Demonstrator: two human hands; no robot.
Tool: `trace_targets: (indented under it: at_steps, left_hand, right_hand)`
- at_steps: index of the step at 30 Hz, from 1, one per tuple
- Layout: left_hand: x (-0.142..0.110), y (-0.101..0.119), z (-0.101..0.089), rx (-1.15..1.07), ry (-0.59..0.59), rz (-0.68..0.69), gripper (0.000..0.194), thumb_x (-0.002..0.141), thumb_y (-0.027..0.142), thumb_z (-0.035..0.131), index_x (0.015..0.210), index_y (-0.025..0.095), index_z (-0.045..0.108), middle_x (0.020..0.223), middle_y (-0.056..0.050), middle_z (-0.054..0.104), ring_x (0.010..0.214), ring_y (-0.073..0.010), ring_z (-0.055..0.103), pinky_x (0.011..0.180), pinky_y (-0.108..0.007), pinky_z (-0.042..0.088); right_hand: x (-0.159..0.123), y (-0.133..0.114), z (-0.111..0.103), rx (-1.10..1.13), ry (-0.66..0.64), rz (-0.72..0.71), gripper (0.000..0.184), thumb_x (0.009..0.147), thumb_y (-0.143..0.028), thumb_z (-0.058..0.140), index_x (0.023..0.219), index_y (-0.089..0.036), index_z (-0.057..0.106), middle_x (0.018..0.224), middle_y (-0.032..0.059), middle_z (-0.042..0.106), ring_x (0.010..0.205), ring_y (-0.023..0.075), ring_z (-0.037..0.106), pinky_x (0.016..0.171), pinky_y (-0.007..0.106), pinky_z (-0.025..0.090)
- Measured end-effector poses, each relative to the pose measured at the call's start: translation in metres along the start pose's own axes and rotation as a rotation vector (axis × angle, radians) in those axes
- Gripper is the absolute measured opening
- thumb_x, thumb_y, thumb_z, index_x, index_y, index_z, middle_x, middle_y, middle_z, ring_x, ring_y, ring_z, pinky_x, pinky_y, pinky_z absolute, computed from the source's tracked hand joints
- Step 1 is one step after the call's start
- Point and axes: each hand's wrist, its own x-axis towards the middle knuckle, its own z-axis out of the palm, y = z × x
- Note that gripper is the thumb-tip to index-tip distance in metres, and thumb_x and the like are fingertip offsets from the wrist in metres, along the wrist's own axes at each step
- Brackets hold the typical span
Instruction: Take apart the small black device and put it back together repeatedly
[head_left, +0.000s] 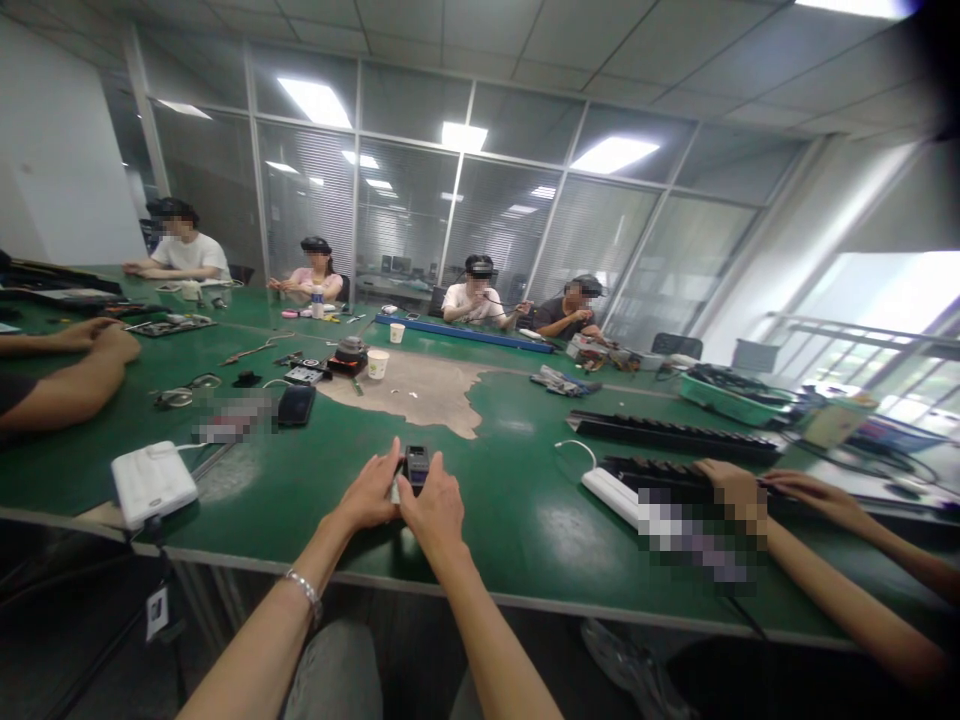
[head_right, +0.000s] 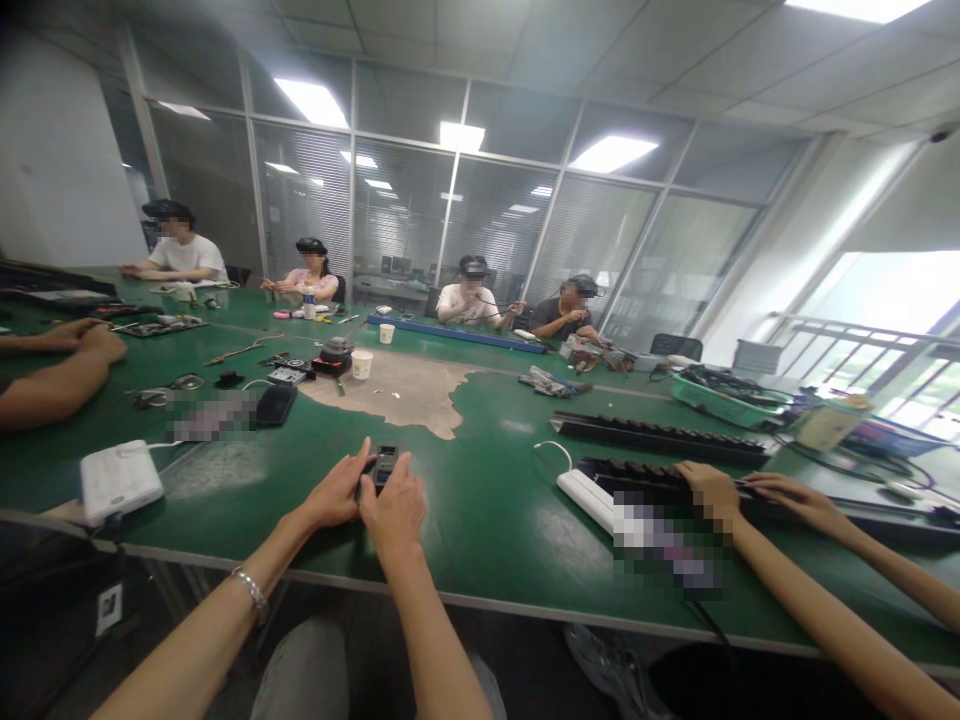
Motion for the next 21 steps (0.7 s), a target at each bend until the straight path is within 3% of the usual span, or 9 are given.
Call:
trace_targets:
  at_steps: [9, 16, 21]
  left_hand:
    - [0.003, 0.001, -0.001, 0.000, -0.010, 0.004, 0.106, 0.075, 0.033, 0.062, 0.150, 0.016, -0.011, 0.144, -0.014, 0.043, 0.134, -0.0292, 0.037, 0.113, -0.049, 0.020]
    - [0.002, 0.002, -0.002, -0.008, -0.002, -0.003, 0.126, 0.068, 0.053, 0.072, 0.148, 0.017, -0.017, 0.146, -0.015, 0.040, 0.134, -0.0318, 0.037, 0.112, -0.050, 0.019]
    - [0.002, 0.006, -0.004, -0.003, -0.007, -0.044, 0.123, 0.069, 0.061, 0.070, 0.150, 0.019, -0.011, 0.145, -0.012, 0.043, 0.133, -0.0344, 0.036, 0.111, -0.050, 0.021]
  right_hand:
    - [-0.001, 0.000, 0.003, 0.026, -0.006, 0.028, 0.065, 0.088, -0.036, 0.049, 0.139, 0.002, 0.036, 0.100, 0.0213, 0.067, 0.092, 0.0294, 0.066, 0.079, 0.036, 0.046]
    - [0.014, -0.005, -0.021, 0.084, 0.070, 0.057, 0.068, 0.089, -0.039, 0.048, 0.142, 0.000, 0.031, 0.101, 0.0208, 0.068, 0.092, 0.0277, 0.067, 0.079, 0.033, 0.046]
    - [0.020, 0.020, -0.029, 0.074, 0.150, 0.085, 0.066, 0.090, -0.040, 0.048, 0.143, -0.004, 0.032, 0.109, 0.0201, 0.066, 0.097, 0.0277, 0.065, 0.083, 0.033, 0.045]
